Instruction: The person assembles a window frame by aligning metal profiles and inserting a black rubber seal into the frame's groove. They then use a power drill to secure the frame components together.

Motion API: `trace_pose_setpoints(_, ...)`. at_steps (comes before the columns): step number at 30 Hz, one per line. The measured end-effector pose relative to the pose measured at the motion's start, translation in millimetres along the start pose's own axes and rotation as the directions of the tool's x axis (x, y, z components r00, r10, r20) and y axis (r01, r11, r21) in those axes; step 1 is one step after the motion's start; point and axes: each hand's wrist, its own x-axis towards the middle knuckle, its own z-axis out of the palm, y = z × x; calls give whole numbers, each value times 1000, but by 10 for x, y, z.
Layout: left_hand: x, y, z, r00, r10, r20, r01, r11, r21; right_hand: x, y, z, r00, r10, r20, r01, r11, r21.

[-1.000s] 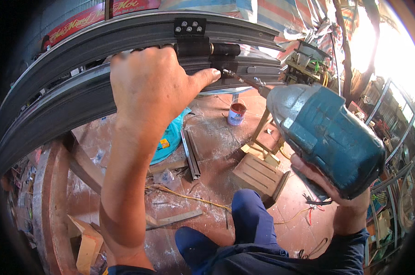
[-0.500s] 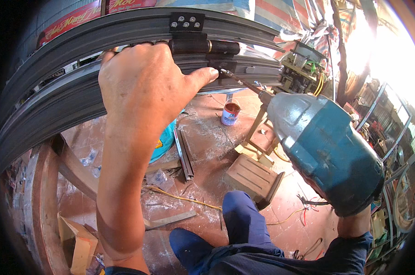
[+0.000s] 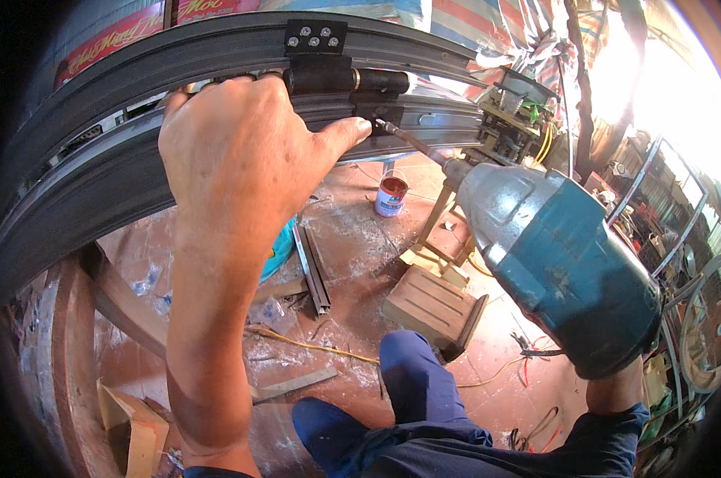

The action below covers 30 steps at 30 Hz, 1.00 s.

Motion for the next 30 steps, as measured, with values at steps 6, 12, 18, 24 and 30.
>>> trace_pose_setpoints(6,-10,6,37,1000,18,-7,-18,999,-28,-2,45,24,1000,-2,-25,1,1000,-12)
trace_pose_setpoints(12,-6,-7,30,999,28,-16,-28,999,-23,-11,8,24,999,-5,-40,4,1000,-29)
trace_pose_setpoints(18,-14,11,16,1000,2,12,-2,1000,-3,-2,1,33,999,-2,-44,0,999,-46)
trace_pose_setpoints(24,-5,55,46,999,-17,47,18,999,-30,-47,-84,3,998,14,-65,-20,996,-86)
trace_pose_setpoints(30,-9,29,63,999,-13,52,14,1000,-20,-49,-64,-8,998,14,-59,-19,995,-93)
